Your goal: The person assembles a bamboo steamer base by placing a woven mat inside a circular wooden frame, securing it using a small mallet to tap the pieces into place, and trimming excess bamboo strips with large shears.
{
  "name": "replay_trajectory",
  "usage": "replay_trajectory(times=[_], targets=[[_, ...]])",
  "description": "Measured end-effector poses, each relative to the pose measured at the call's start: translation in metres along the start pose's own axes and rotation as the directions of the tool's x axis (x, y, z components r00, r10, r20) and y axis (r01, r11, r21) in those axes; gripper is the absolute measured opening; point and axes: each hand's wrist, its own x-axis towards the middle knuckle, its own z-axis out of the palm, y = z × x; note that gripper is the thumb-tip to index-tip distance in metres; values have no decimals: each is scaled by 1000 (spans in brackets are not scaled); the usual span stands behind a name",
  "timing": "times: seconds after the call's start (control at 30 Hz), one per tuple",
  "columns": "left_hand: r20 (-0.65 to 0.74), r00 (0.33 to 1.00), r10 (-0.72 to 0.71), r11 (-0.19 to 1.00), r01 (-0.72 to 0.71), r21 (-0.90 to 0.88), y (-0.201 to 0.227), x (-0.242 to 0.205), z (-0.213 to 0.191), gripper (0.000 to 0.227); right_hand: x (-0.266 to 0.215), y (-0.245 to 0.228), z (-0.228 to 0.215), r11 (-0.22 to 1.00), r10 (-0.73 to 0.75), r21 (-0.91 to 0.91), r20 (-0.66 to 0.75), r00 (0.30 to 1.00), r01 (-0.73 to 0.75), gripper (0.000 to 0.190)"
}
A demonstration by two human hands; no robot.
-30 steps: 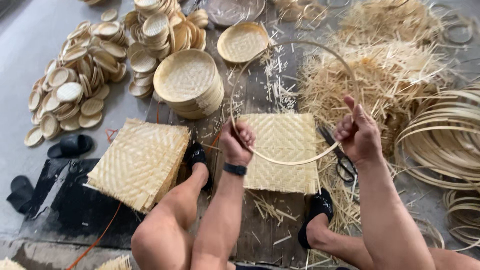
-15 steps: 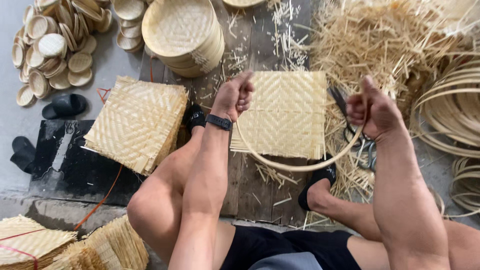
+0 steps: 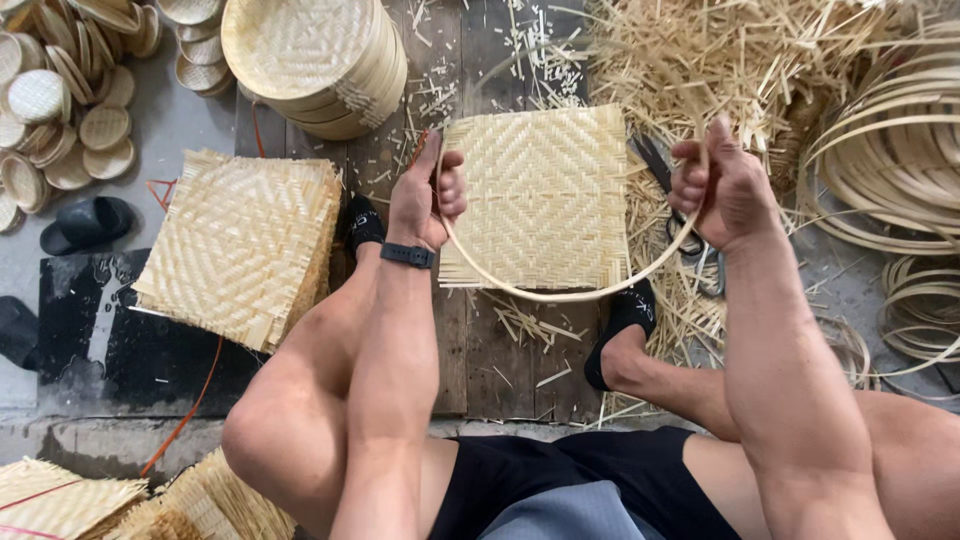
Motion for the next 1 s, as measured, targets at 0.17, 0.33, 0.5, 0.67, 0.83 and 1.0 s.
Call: replay_trajectory(times=[0.17, 0.33, 0.5, 0.67, 0.83, 1.0], targets=[[4, 997, 79, 942, -73, -326, -55, 15, -11, 42, 12, 22, 4, 988, -140, -95, -253, 957, 119, 59], [-29, 990, 137, 934, -139, -330, -71, 26, -29, 43, 23, 32, -5, 982, -188, -29, -249, 950, 186, 54], [-112, 979, 170, 957, -191, -217, -55, 35, -36, 34, 38, 53, -11, 962, -188, -228, -168, 968, 148, 26], [-402, 799, 446, 893, -428, 140, -85, 74, -77, 15, 67, 95, -23, 826, -278, -540, -145, 949, 160, 16], [-207, 774, 599, 485, -145, 863, -109, 110, -139, 25, 98, 149, -41, 443, -375, -894, -122, 919, 62, 22], [-178, 790, 586, 310, -16, 951, -118, 119, -160, 30, 116, 181, -59, 211, -431, -972, 3, 902, 104, 26]])
